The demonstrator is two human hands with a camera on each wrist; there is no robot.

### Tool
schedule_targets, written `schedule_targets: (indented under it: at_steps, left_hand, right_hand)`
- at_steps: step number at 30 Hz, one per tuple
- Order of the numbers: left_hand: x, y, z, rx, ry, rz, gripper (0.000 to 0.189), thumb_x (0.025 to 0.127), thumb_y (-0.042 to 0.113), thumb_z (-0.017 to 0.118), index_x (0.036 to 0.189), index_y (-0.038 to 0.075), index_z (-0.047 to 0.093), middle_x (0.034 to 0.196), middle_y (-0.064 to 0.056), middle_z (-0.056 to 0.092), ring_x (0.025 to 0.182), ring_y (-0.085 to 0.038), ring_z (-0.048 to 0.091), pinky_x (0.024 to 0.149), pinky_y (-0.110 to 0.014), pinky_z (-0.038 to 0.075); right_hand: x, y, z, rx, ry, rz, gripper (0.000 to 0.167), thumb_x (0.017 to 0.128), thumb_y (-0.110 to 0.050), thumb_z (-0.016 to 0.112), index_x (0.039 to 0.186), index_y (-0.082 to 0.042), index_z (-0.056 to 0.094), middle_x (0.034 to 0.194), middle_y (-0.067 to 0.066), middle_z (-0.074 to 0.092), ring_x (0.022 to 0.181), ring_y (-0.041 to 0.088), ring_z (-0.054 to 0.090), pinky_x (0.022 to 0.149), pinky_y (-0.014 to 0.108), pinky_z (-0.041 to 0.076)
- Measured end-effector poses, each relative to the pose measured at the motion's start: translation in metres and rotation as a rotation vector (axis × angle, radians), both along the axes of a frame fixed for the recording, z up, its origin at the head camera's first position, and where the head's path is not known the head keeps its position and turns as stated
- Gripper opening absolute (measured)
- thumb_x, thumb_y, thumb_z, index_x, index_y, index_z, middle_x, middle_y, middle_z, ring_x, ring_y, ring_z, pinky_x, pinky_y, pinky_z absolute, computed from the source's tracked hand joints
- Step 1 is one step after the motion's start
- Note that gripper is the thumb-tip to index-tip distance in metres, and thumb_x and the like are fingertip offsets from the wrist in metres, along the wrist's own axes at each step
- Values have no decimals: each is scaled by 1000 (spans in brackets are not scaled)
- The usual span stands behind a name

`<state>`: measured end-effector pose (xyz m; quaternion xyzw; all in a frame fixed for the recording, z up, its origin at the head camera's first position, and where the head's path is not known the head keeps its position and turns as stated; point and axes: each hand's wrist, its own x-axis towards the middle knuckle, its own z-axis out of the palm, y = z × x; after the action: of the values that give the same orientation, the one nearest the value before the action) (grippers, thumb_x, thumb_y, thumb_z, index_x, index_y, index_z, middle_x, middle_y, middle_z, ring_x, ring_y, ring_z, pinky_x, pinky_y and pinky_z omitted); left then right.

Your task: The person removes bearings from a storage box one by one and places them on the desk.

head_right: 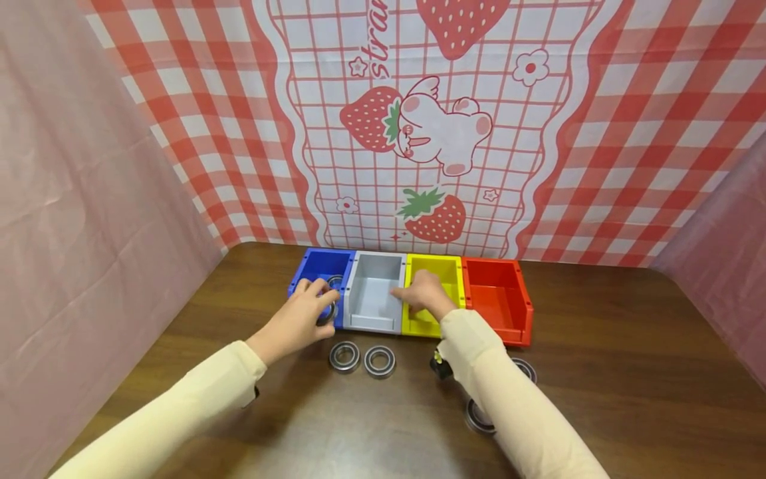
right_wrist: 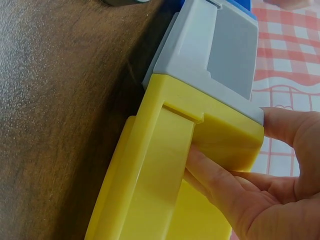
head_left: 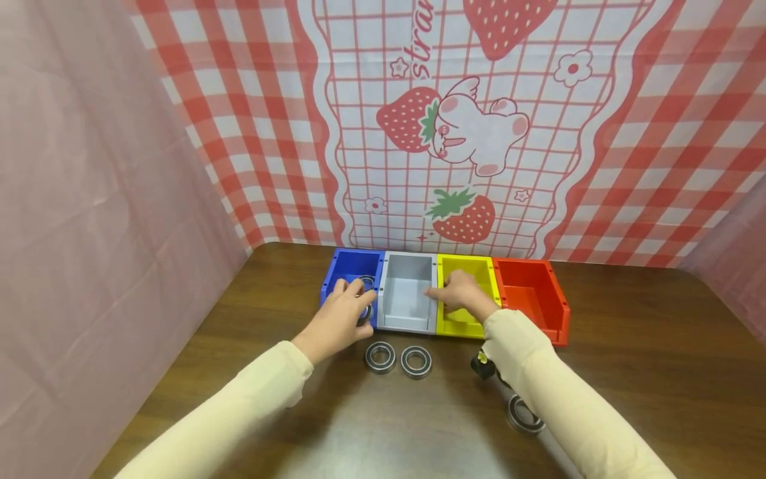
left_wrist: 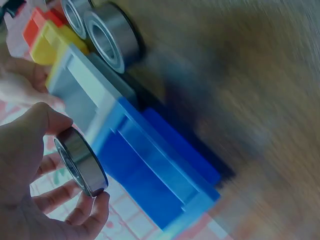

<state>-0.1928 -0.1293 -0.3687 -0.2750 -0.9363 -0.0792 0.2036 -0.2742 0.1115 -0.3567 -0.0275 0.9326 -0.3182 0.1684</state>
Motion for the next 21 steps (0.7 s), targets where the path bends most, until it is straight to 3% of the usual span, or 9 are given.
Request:
schedule_targets:
  at_steps: [9,14,21]
  left_hand:
    - [23,23,4,-50,-104,-52,39,70,24,79,103,11,60,100,-9,56,87,-27,47,71,-36,47]
    - [32,36,2,-71,-175,-104,38,73,26,79,103,11,61,100,-7,56,84,-23,44,69,-30,42]
    - [42,51,-1,-117,-282,-158,41,74,29,79,108,13,62,104,-5,57,90,-20,47,78,-26,47]
  right_hand:
    - [0,-1,-1,-1,-8,-8,39,88,-36,66,90,2,64,89,16,66,75,23,69,64,28,49]
    - [0,-1,-1,-6,-14,-22,35,88,-36,67,81,-2,61,81,12,65,74,24,69,61,28,48]
    - [0,-1,0,2,6,-11,36,88,-36,67,74,-4,58,70,8,61,70,24,68,57,27,47]
